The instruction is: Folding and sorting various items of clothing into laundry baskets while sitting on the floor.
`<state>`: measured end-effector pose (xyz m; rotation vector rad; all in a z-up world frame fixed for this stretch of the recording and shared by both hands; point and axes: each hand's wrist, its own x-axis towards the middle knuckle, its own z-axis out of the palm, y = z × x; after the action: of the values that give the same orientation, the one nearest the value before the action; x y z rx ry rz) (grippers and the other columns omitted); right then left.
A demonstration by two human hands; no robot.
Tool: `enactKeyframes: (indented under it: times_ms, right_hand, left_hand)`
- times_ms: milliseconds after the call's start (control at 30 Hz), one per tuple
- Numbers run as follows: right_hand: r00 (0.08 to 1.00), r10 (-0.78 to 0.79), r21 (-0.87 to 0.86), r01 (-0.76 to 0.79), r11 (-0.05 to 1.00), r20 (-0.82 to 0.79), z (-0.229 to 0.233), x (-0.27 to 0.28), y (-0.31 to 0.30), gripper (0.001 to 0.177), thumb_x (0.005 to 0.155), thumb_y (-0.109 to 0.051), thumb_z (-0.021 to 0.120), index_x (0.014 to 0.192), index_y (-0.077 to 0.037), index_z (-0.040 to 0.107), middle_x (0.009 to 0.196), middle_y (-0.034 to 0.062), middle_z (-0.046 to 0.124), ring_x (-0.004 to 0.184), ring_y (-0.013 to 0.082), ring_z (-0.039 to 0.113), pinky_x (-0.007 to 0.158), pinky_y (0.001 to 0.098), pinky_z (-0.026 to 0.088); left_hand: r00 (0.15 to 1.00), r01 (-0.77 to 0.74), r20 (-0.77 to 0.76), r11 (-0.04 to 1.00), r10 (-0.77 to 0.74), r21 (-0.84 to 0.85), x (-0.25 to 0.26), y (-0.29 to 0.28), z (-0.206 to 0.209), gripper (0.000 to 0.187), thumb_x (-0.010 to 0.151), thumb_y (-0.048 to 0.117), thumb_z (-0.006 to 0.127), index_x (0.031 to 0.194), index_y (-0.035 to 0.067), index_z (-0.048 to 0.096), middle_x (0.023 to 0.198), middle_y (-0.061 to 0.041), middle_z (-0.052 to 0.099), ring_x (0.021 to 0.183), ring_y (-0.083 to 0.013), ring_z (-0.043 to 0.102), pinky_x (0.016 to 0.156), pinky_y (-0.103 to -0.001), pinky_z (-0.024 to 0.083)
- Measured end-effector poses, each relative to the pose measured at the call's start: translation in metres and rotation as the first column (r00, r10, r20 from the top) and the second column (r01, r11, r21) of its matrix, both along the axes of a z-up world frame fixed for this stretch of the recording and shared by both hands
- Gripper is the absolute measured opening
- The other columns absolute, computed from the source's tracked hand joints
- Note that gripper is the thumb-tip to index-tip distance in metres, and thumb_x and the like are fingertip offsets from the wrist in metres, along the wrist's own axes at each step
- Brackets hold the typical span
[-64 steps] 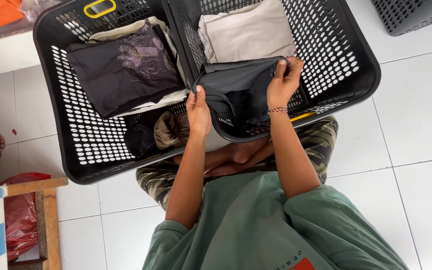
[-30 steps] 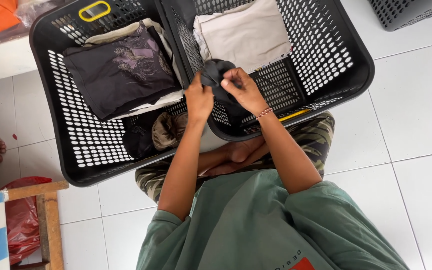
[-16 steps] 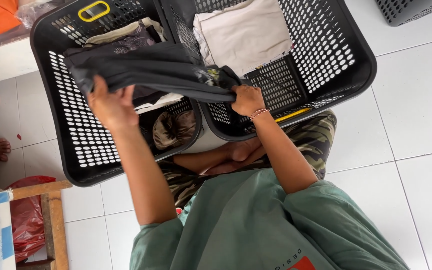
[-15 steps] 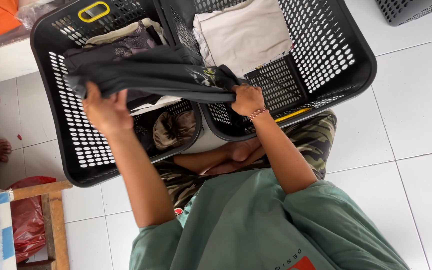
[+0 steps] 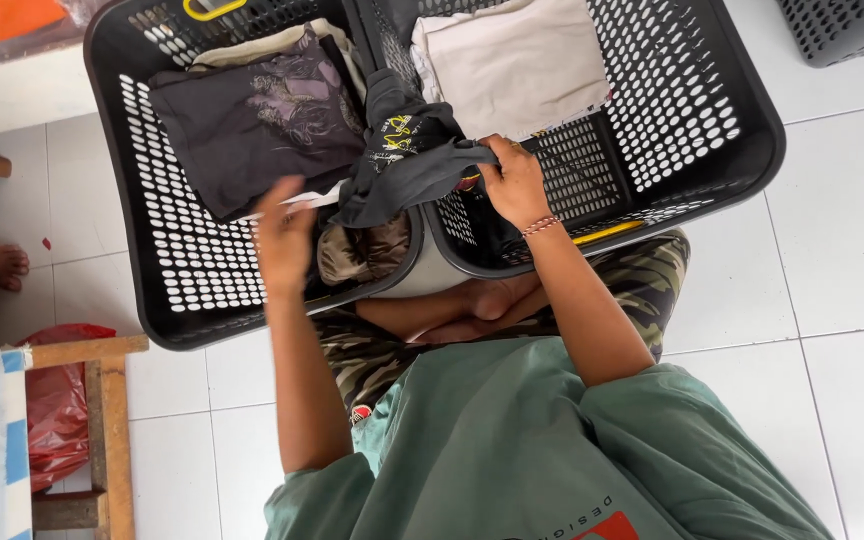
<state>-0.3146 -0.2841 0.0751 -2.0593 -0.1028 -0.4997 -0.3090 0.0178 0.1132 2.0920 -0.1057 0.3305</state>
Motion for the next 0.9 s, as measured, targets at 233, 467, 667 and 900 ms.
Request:
enactKeyframes:
  times_ms: [233, 467, 667, 900]
  right_hand:
    - [0.986, 0.071, 0.09, -0.085, 0.992, 0.151, 0.01, -0.004, -0.001, 0.009, 0.091, -0.004, 0.06, 0.094, -0.01, 0.065, 0.071, 0.0097, 0.052, 0.067, 0.0336, 0.056, 0.06, 0.0363, 0.046]
    - [0.99, 0.048, 0.061, -0.056, 0.997, 0.135, 0.009, -0.005, -0.002, 0.017, 0.077, -0.006, 0.074, 0.089, -0.014, 0.065, 0.066, 0.0061, 0.046, 0.062, 0.0285, 0.055, 0.06, 0.0353, 0.045]
    - [0.996, -0.058, -0.261, 0.041, 0.964, -0.06, -0.009, -0.003, 0.001, 0.018, 0.071, -0.016, 0.075, 0.082, -0.022, 0.062, 0.068, 0.0016, 0.049, 0.061, 0.0289, 0.059, 0.057, 0.0445, 0.049]
    - [0.974, -0.222, -0.469, 0.173, 0.866, -0.05, -0.016, -0.002, -0.02, 0.026, 0.061, -0.015, 0.08, 0.079, -0.022, 0.062, 0.068, -0.0019, 0.058, 0.074, 0.0228, 0.061, 0.082, 0.0358, 0.041]
  left_hand:
    - [0.946, 0.32, -0.117, 0.925, -0.302, 0.203, 0.003, -0.106, -0.003, 0.054, 0.081, 0.023, 0.072, 0.131, 0.018, 0.05, 0.124, -0.018, 0.044, 0.114, -0.0459, 0.046, 0.099, -0.054, 0.042]
    - [0.959, 0.255, -0.174, 0.947, -0.222, 0.197, 0.02, -0.122, -0.011, 0.024, 0.077, 0.02, 0.074, 0.093, 0.018, 0.056, 0.109, -0.001, 0.052, 0.108, -0.0308, 0.046, 0.092, -0.055, 0.033]
    - [0.951, 0.3, -0.102, 0.95, -0.292, 0.085, 0.005, -0.093, 0.01, 0.033, 0.072, 0.006, 0.076, 0.086, 0.017, 0.049, 0.082, -0.006, 0.064, 0.085, -0.0316, 0.064, 0.079, -0.042, 0.046]
    - [0.858, 0.48, -0.249, 0.874, -0.449, 0.078, -0.021, -0.066, 0.058, 0.035, 0.082, 0.001, 0.067, 0.113, 0.013, 0.056, 0.099, -0.015, 0.063, 0.102, -0.0416, 0.058, 0.088, -0.057, 0.043]
